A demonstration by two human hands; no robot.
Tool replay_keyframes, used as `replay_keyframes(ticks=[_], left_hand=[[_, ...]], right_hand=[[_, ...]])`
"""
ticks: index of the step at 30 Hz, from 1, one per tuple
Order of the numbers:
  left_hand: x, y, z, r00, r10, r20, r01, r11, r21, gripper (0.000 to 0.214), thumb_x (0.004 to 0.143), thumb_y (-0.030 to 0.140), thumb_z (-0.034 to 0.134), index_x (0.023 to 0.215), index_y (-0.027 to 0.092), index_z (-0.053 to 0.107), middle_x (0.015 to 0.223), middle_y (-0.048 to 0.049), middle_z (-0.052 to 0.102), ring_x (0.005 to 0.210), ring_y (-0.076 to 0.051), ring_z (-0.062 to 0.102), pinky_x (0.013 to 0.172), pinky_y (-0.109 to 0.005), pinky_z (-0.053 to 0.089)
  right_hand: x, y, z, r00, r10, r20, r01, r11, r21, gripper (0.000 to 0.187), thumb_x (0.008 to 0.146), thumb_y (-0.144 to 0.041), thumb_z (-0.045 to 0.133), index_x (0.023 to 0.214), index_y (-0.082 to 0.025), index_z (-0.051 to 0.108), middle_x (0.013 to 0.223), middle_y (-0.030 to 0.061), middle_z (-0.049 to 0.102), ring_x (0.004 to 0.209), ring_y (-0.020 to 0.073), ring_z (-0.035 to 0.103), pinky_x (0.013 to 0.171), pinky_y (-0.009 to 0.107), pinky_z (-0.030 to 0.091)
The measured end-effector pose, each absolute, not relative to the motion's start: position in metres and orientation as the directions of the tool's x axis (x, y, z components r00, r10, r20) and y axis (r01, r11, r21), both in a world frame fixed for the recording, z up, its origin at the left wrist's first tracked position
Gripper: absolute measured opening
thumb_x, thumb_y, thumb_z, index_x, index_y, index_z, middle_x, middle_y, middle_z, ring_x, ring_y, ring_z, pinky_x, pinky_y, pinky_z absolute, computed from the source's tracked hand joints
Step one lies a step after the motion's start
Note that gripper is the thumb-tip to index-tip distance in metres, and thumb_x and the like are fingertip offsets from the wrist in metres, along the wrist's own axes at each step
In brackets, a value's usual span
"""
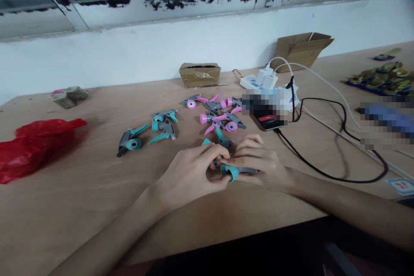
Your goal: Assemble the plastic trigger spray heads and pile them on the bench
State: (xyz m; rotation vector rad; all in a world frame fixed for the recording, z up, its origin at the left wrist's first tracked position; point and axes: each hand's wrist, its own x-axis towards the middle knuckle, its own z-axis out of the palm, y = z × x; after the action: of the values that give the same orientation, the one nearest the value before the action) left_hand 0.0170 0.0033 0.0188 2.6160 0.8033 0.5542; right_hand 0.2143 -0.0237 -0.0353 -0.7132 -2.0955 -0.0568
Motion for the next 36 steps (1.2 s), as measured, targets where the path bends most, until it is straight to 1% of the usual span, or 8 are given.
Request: replay_keyframes(ticks=[4,9,14,21,24,28,32,36], left_hand=[[0.015,-0.001,0.009,0.74,0.592,0.318,0.43,-0.781,0.453,0.026,0.068,0.018,0.06,0.093,0.021,0.053,0.086,0.0023,0.065,0.068,-0.011,0.06,0.06,-0.021,0.047],[0.014,-0.007,0.01,0.731,0.588,0.348,0.456,-0.799,0.393,0.028,0.065,0.018,0.056,0.092,0.02,0.05,0.086,0.0006,0.064,0.069,-0.014,0.061,0.058,-0.025,0.048],[0.014,-0.008,0.008,0.712,0.578,0.397,0.454,-0.812,0.368,0.029,0.063,0.015,0.052,0.091,0.019,0.05,0.083,0.0003,0.064,0.066,-0.014,0.06,0.057,-0.026,0.047],[0.012,-0.003,0.009,0.701,0.64,0.313,0.347,-0.69,0.635,0.036,0.067,0.014,0.063,0.099,0.021,0.05,0.085,0.0026,0.062,0.07,-0.01,0.059,0.061,-0.02,0.049],[0.013,-0.004,0.006,0.623,0.668,0.408,0.268,-0.672,0.691,0.033,0.069,0.014,0.066,0.095,0.02,0.047,0.091,-0.0008,0.059,0.079,-0.011,0.059,0.061,-0.02,0.05],[0.014,-0.008,0.001,0.601,0.62,0.503,0.222,-0.735,0.64,0.023,0.074,0.013,0.064,0.094,0.019,0.054,0.098,-0.0044,0.055,0.086,-0.013,0.057,0.062,-0.021,0.052],[0.015,-0.009,0.0,0.564,0.597,0.57,0.242,-0.78,0.577,0.024,0.077,0.01,0.061,0.099,0.021,0.062,0.098,-0.0045,0.054,0.086,-0.013,0.058,0.068,-0.026,0.054],[0.017,-0.012,-0.003,0.537,0.593,0.6,0.273,-0.795,0.542,0.027,0.078,0.007,0.059,0.101,0.022,0.064,0.098,-0.0047,0.056,0.087,-0.015,0.058,0.066,-0.026,0.053]], right_hand=[[0.215,-0.025,-0.034,-0.447,0.474,0.759,0.518,0.828,-0.212,0.027,0.077,-0.029,0.067,0.101,-0.018,0.063,0.076,0.0015,0.068,0.076,0.0151,0.056,0.077,0.036,0.04],[0.212,-0.027,-0.032,-0.461,0.492,0.739,0.538,0.817,-0.208,0.03,0.08,-0.029,0.063,0.109,-0.022,0.06,0.077,-0.0003,0.068,0.076,0.0147,0.056,0.08,0.037,0.038],[0.209,-0.029,-0.03,-0.471,0.497,0.729,0.579,0.797,-0.17,0.026,0.08,-0.031,0.062,0.104,-0.02,0.061,0.075,-0.0014,0.067,0.074,0.0145,0.057,0.084,0.039,0.035],[0.208,-0.03,-0.024,-0.417,0.521,0.744,0.585,0.781,-0.219,0.023,0.079,-0.033,0.064,0.098,-0.02,0.062,0.076,0.0001,0.069,0.073,0.0136,0.06,0.088,0.039,0.033],[0.209,-0.029,-0.021,-0.368,0.588,0.72,0.59,0.746,-0.308,0.022,0.078,-0.033,0.065,0.098,-0.023,0.062,0.082,0.0,0.071,0.078,0.0139,0.062,0.094,0.041,0.031],[0.211,-0.028,-0.021,-0.305,0.633,0.711,0.58,0.716,-0.389,0.023,0.075,-0.031,0.068,0.096,-0.024,0.061,0.086,0.0,0.07,0.082,0.015,0.063,0.097,0.043,0.031],[0.212,-0.028,-0.022,-0.269,0.65,0.71,0.575,0.701,-0.423,0.027,0.073,-0.032,0.07,0.097,-0.026,0.061,0.082,-0.0016,0.07,0.08,0.0156,0.063,0.096,0.044,0.032],[0.212,-0.029,-0.02,-0.246,0.649,0.719,0.59,0.689,-0.42,0.027,0.073,-0.032,0.07,0.097,-0.024,0.061,0.076,-0.0018,0.069,0.077,0.0155,0.062,0.094,0.043,0.032]])
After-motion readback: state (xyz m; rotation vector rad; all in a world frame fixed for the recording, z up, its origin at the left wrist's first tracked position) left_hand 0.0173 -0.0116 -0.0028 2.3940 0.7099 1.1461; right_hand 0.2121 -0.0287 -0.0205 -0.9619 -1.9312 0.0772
